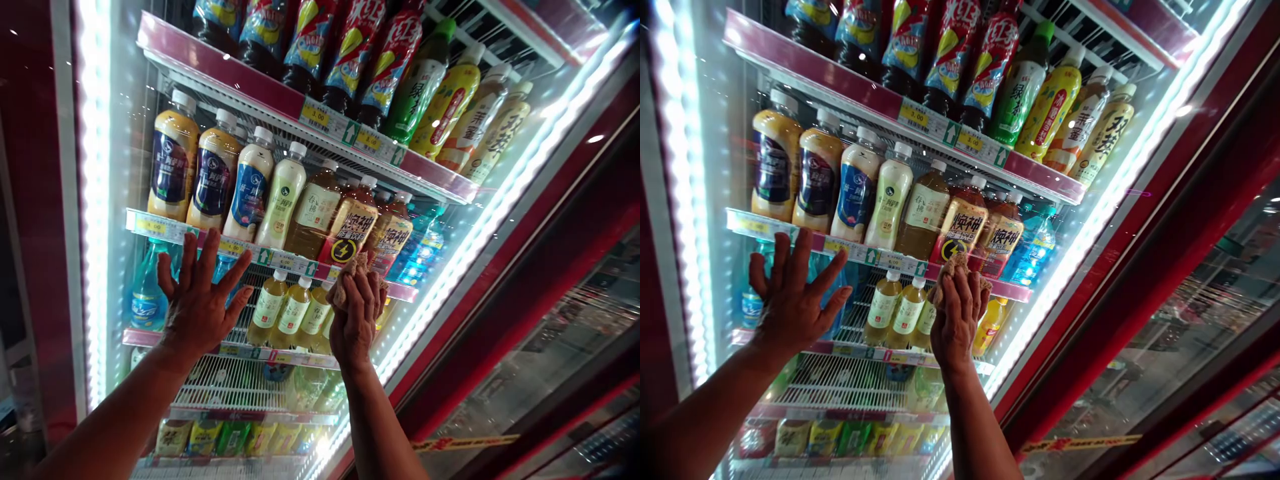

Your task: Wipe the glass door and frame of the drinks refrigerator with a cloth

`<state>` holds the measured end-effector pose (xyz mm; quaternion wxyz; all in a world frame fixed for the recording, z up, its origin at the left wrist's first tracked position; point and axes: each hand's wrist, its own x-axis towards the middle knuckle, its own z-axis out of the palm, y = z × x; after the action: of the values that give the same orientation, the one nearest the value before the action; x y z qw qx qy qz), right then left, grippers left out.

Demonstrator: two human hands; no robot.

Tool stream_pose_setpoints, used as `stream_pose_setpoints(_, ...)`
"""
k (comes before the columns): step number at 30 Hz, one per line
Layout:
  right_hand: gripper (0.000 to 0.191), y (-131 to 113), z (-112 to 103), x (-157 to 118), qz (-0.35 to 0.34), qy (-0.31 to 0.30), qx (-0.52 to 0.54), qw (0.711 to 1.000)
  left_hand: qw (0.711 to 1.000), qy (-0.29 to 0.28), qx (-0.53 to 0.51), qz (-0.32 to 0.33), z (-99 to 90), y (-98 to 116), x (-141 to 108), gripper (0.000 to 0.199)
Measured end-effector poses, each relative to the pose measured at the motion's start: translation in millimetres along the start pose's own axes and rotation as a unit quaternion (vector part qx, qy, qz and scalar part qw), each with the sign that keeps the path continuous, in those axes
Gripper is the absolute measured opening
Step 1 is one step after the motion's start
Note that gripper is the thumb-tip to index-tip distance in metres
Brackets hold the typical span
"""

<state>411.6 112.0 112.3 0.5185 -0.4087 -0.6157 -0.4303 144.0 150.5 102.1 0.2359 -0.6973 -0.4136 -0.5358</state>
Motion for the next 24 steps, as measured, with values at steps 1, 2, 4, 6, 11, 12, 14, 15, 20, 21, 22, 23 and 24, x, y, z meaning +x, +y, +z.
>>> stream_pose_setpoints(1,0.053,1,0,4,0.003,0.003,-0.003,1.0,1.0,0.003,0.005,0.006,0.2,-1,0,0.079)
stream_pose_setpoints(2,0.053,1,0,7,0.007,0.007,-0.006,1.0,1.0,0.008,0.01,0.012,0.2,-2,0,0.079)
stream_pose_setpoints(4,0.051,0,1,13,0.018,0.019,-0.012,1.0,1.0,0.008,0.012,0.017,-0.2,-3,0,0.079)
stream_pose_setpoints(6,0.049,-4,3,13,0.025,0.029,-0.014,0.999,1.0,0.004,0.009,0.014,-0.7,-3,0,0.079)
stream_pose_setpoints(11,0.05,-16,9,-1,0.016,0.016,-0.006,1.0,1.0,0.003,0.0,0.017,0.1,-4,-3,0.08)
stream_pose_setpoints(12,0.049,-17,9,-1,0.013,0.015,-0.006,1.0,1.0,0.0,-0.001,0.021,0.4,-5,-3,0.081)
stream_pose_setpoints(14,0.047,-16,10,4,0.008,0.02,-0.008,1.0,1.0,-0.002,-0.002,0.023,0.4,-5,-4,0.082)
stream_pose_setpoints(15,0.046,-16,10,9,0.007,0.021,-0.009,1.0,1.0,-0.004,-0.003,0.024,0.2,-6,-4,0.083)
stream_pose_setpoints(20,0.049,-25,17,19,0.015,0.033,-0.011,0.999,0.999,-0.001,-0.017,0.035,-2.3,-8,-6,0.088)
stream_pose_setpoints(21,0.05,-29,19,17,0.013,0.034,-0.01,0.999,0.999,0.002,-0.019,0.039,-2.8,-9,-7,0.089)
stream_pose_setpoints(22,0.05,-35,21,13,0.01,0.031,-0.01,0.999,0.999,0.002,-0.02,0.043,-3.1,-10,-7,0.089)
stream_pose_setpoints(23,0.05,-40,23,9,0.007,0.024,-0.01,1.0,0.999,0.002,-0.021,0.048,-3.4,-12,-8,0.089)
stream_pose_setpoints(24,0.05,-44,25,5,0.005,0.018,-0.01,1.0,0.998,0.003,-0.022,0.054,-3.7,-13,-8,0.089)
